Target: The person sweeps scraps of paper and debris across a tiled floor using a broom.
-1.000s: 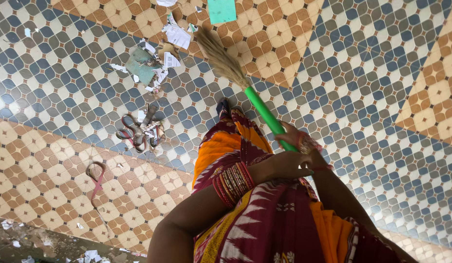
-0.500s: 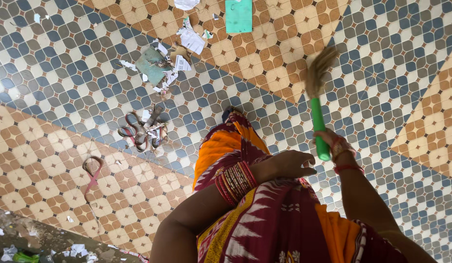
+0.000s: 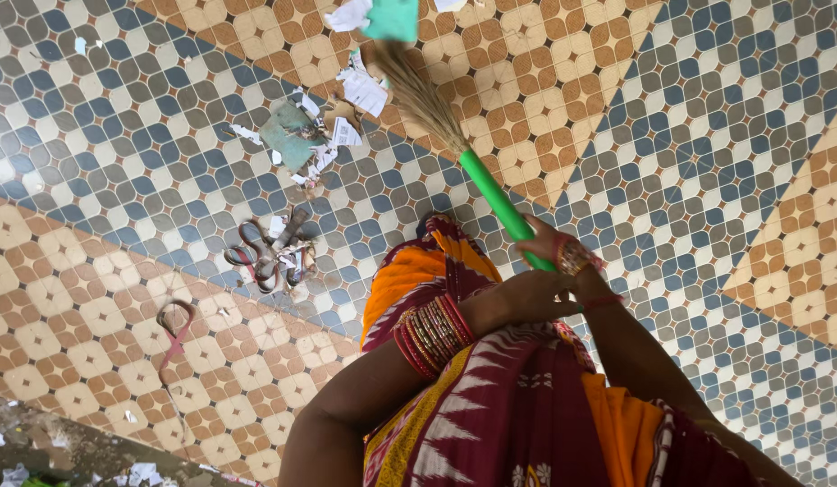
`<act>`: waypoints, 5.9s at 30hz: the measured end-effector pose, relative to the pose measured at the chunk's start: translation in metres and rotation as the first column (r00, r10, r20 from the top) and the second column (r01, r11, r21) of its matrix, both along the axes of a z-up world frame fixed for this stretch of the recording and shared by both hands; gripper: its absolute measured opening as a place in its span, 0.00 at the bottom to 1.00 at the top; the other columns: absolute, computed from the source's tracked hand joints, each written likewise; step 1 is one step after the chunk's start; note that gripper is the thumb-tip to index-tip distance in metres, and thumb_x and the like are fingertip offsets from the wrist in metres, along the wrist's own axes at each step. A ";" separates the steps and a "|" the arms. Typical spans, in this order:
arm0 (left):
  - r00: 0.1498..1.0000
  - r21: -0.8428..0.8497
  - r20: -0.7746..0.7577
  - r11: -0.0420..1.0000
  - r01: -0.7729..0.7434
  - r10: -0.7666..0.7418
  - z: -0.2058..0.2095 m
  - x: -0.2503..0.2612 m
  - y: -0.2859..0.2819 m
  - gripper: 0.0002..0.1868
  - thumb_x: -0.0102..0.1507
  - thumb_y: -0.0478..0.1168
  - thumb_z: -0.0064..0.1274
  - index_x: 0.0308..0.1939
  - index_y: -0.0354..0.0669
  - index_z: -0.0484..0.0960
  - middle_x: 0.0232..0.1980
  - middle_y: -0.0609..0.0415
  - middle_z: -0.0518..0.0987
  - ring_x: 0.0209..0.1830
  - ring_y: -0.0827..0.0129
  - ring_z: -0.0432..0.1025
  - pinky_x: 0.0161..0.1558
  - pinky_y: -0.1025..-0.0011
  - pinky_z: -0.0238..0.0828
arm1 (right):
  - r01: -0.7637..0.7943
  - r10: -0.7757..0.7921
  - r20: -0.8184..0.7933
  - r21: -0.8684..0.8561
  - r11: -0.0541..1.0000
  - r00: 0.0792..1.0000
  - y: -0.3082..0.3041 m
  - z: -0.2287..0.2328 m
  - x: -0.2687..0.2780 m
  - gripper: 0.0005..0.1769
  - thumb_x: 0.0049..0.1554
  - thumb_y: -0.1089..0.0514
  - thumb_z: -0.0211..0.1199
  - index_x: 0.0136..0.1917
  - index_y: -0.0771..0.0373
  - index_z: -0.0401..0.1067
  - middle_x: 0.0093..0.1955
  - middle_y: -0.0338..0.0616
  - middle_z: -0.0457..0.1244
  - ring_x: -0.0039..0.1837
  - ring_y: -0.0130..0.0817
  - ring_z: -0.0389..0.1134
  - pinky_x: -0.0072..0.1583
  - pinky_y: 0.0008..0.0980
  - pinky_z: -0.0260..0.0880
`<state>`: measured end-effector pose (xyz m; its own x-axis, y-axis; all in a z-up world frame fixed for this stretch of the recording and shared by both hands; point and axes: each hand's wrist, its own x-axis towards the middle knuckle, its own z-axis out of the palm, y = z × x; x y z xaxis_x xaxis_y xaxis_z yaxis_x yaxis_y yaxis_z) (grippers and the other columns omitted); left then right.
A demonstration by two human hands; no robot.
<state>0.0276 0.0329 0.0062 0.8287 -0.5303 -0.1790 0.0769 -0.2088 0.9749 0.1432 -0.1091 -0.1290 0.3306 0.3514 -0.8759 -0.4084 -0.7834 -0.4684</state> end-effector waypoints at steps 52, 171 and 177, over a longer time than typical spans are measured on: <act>0.991 0.035 -0.114 0.997 -0.062 0.066 0.007 0.182 -0.054 0.26 0.65 0.57 0.50 0.57 0.42 0.79 0.49 0.45 0.85 0.49 0.53 0.80 0.53 0.59 0.76 | 0.299 -0.297 0.039 -0.107 0.948 0.954 -0.122 -0.019 0.244 0.23 0.50 0.58 0.67 0.57 0.66 0.67 0.41 0.54 0.68 0.37 0.45 0.72 0.39 0.45 0.75; 0.971 0.059 -0.098 0.975 -0.213 0.218 0.023 0.601 0.068 0.28 0.68 0.58 0.48 0.58 0.38 0.78 0.45 0.40 0.84 0.48 0.49 0.80 0.51 0.56 0.75 | -0.217 0.216 0.017 0.063 0.974 0.976 0.085 0.031 0.639 0.51 0.50 0.64 0.65 0.82 0.49 0.46 0.46 0.45 0.68 0.38 0.35 0.70 0.39 0.37 0.76; 0.959 0.014 -0.072 0.961 -0.275 0.276 0.011 0.611 0.068 0.28 0.64 0.57 0.50 0.58 0.40 0.78 0.48 0.45 0.85 0.47 0.52 0.81 0.51 0.60 0.76 | 0.008 -0.010 0.101 0.025 1.000 0.995 -0.010 0.027 0.688 0.37 0.53 0.62 0.65 0.73 0.61 0.56 0.45 0.53 0.66 0.37 0.38 0.70 0.39 0.39 0.77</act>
<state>0.6384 0.1012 0.0173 0.9274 -0.2826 -0.2452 0.2022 -0.1731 0.9639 0.8311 -0.1195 -0.1017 0.4206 0.3690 -0.8288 -0.3646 -0.7678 -0.5269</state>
